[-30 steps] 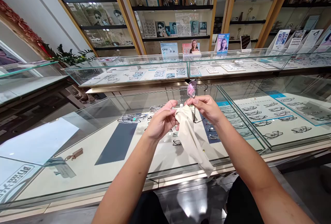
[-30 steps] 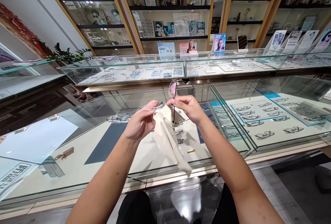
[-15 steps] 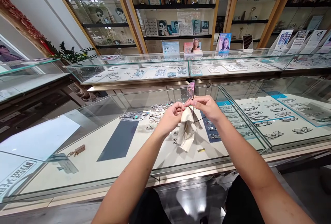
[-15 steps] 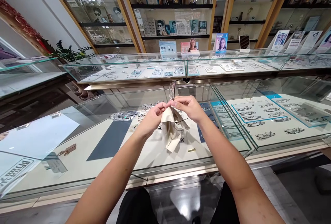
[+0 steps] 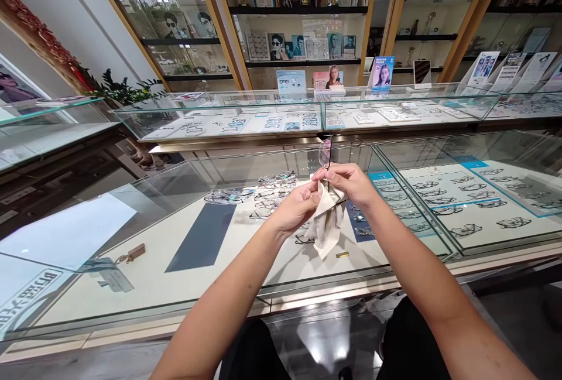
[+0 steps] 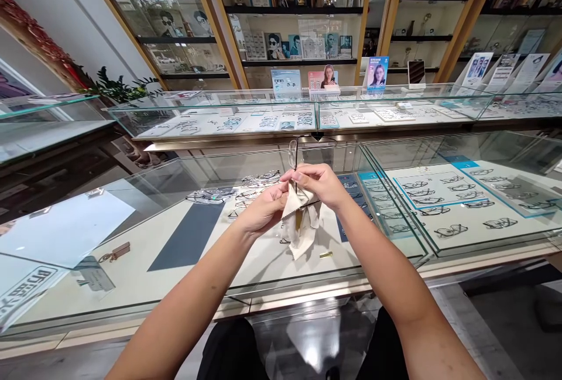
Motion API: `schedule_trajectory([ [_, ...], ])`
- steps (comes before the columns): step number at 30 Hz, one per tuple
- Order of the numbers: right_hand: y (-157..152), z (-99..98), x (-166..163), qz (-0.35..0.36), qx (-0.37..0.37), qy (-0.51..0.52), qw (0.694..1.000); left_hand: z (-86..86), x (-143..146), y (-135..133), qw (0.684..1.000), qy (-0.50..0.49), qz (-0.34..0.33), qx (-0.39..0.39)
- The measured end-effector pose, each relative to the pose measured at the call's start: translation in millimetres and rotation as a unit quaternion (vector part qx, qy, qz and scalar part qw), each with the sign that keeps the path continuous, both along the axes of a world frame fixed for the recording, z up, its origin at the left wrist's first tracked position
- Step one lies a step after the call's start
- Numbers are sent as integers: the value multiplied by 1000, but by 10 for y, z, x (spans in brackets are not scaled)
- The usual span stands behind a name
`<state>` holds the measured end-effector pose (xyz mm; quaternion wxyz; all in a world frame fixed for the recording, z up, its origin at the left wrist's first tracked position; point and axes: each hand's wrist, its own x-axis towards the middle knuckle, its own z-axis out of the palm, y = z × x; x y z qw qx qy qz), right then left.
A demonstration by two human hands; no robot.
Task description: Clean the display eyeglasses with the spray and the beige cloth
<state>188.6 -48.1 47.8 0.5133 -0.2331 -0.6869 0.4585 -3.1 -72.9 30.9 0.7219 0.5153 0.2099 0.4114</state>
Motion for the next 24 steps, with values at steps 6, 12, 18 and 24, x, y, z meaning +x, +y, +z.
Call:
schedule_trajectory([
  [6,5,-27,-8,-2,-16,2,1000,12,37,-38,992,64,63,83],
  [12,43,-87,-34,45,-53,50,996,5,64,-94,963,76,182,182],
  [18,-18,-55,-100,38,-62,23,997,-51,68,-93,953,81,215,198],
  [24,-51,6,-83,29,4,-6,1000,-31,44,-70,962,72,209,157],
])
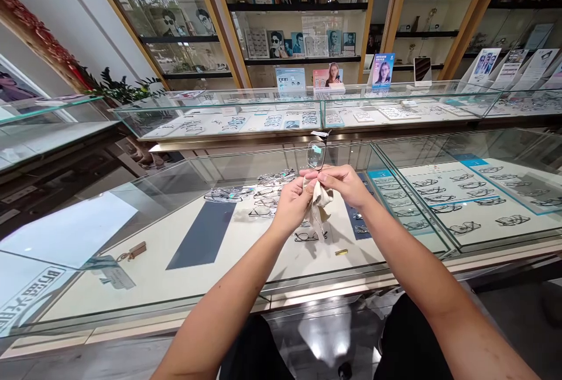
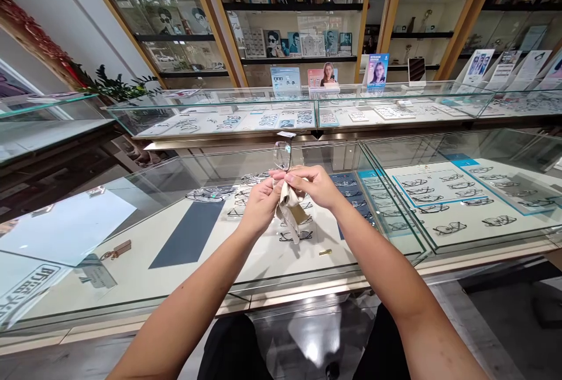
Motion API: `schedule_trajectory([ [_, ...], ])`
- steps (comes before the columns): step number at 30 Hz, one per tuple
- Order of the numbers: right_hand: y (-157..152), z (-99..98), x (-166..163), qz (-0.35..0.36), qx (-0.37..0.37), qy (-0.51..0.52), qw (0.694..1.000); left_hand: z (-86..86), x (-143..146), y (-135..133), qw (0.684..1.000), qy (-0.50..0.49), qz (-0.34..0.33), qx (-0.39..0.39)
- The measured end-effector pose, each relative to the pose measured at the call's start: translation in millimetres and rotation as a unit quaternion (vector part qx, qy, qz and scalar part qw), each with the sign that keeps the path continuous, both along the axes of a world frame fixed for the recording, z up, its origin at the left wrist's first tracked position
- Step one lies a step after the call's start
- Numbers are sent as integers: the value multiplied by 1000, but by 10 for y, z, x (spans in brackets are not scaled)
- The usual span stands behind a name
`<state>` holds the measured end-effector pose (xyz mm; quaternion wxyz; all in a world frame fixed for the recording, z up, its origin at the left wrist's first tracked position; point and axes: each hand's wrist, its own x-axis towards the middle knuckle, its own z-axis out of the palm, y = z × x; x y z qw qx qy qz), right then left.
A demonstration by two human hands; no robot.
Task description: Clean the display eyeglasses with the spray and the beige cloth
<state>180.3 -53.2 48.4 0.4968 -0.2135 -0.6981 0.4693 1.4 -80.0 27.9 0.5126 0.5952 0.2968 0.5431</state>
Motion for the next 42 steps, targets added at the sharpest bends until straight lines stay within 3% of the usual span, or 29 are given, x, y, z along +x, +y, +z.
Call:
schedule_trajectory([
  [4,24,-7,24,-19,40,-13,999,31,-64,40,998,17,-57,-18],
  [8,6,4,18,-49,35,0,998,62,-157,89,988,33,-127,-75],
  [13,-15,24,24,-48,19,25,998,100,-144,106,989,58,-115,-76],
  [17,11,-12,19,-36,4,35,999,113,-92,87,991,12,-119,-66],
  [22,-1,-44,-46,-24,-30,47,998,36,-22,57,996,-27,-65,-63],
  [27,-39,-40,-115,0,-30,41,999,-48,48,23,998,-9,44,33],
  [32,-18,-43,-96,-2,-29,63,998,-11,5,26,997,36,40,63],
  [37,30,4,73,-27,-49,97,994,24,-47,69,999,42,18,21],
  [42,39,83,199,16,-14,-17,1000,-34,-87,149,998,-3,52,28],
])
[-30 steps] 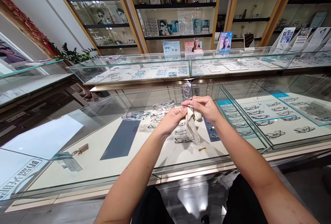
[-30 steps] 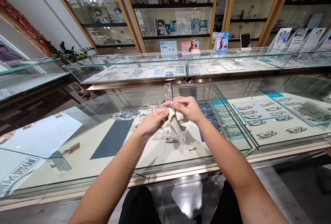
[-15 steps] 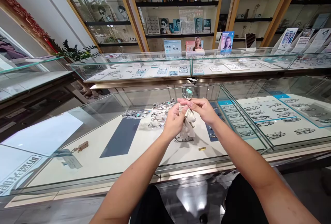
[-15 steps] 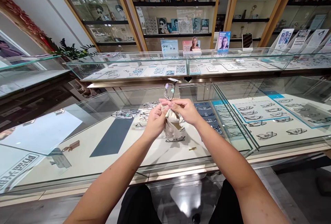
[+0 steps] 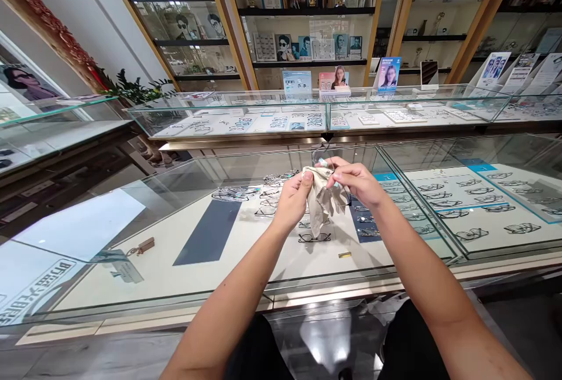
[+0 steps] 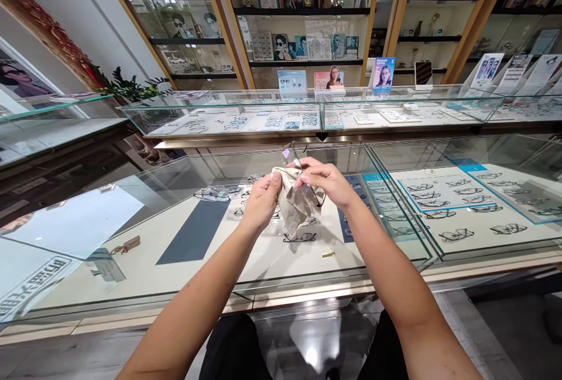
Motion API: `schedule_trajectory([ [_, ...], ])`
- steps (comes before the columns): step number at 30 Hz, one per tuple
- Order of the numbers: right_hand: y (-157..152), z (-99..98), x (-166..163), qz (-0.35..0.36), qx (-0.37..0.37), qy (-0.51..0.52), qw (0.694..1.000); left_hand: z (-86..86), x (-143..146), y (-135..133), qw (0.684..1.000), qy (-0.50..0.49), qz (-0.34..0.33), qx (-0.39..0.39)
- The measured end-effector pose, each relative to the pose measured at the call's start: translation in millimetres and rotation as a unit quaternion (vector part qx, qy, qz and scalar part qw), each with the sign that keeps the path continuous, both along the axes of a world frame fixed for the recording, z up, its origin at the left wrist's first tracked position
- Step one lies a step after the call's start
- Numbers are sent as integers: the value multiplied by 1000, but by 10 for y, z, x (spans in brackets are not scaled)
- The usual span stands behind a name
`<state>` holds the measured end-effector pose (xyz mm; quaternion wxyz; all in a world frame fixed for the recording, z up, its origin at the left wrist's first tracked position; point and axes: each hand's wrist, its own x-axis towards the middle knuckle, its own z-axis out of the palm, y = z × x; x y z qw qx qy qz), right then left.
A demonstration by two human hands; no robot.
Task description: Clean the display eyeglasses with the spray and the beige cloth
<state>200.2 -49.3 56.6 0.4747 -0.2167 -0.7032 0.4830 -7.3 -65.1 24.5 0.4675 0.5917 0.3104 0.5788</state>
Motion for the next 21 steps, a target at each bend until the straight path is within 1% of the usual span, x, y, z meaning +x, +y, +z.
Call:
schedule_trajectory([
  [4,-13,16,-22,16,2,-69,997,-19,-54,44,1000,-20,15,-11],
  [8,6,6,-44,20,-11,-97,995,36,-82,27,1000,-17,8,-1],
  [11,27,-4,-50,11,-17,-110,994,85,-89,10,1000,-19,21,10],
  [14,27,-14,-65,13,-43,-100,994,115,-93,10,999,-40,14,2],
  [18,11,-43,-84,5,-80,-41,996,139,-79,-13,997,-51,-38,-32],
  [21,0,-69,-98,25,-113,-20,993,160,-54,-60,998,-49,-30,-36],
])
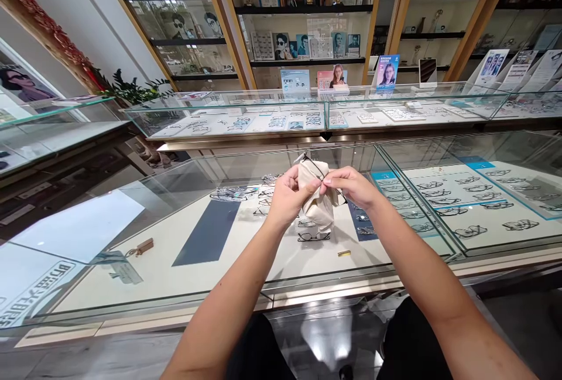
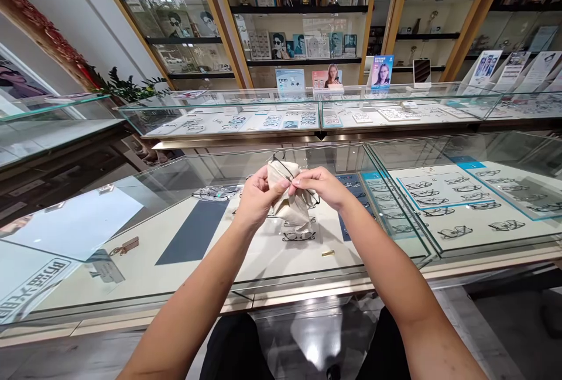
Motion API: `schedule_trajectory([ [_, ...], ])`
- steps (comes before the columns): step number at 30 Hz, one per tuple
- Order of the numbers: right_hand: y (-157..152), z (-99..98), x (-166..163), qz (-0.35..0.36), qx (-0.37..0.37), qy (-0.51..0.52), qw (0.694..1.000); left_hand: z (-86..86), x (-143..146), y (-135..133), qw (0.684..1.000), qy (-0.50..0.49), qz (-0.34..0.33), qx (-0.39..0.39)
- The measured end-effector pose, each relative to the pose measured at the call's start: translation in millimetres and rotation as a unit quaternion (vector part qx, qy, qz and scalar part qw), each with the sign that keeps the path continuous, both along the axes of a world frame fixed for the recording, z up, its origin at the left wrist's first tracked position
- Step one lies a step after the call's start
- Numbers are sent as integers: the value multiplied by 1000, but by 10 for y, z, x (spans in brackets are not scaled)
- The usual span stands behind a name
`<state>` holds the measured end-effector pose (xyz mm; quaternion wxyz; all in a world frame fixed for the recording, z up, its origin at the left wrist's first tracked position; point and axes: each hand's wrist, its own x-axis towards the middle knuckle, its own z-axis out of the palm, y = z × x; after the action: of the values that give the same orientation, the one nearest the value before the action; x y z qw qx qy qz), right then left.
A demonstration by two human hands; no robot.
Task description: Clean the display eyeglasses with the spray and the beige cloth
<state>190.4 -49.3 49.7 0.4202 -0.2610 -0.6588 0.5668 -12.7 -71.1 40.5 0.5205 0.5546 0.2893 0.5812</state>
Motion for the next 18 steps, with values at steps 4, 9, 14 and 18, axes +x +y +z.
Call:
schedule_trajectory([
  [4,-30,4,-29,55,7,-35,998,14,22,-49,999,19,39,20],
  [9,-65,25,-67,101,22,-59,993,-40,17,-10,996,20,83,31],
  [14,-28,-9,-36,83,6,-23,996,-39,-28,63,999,-4,43,-6],
  [18,-12,-19,-1,64,-27,14,997,16,-59,41,1000,2,-24,2],
])
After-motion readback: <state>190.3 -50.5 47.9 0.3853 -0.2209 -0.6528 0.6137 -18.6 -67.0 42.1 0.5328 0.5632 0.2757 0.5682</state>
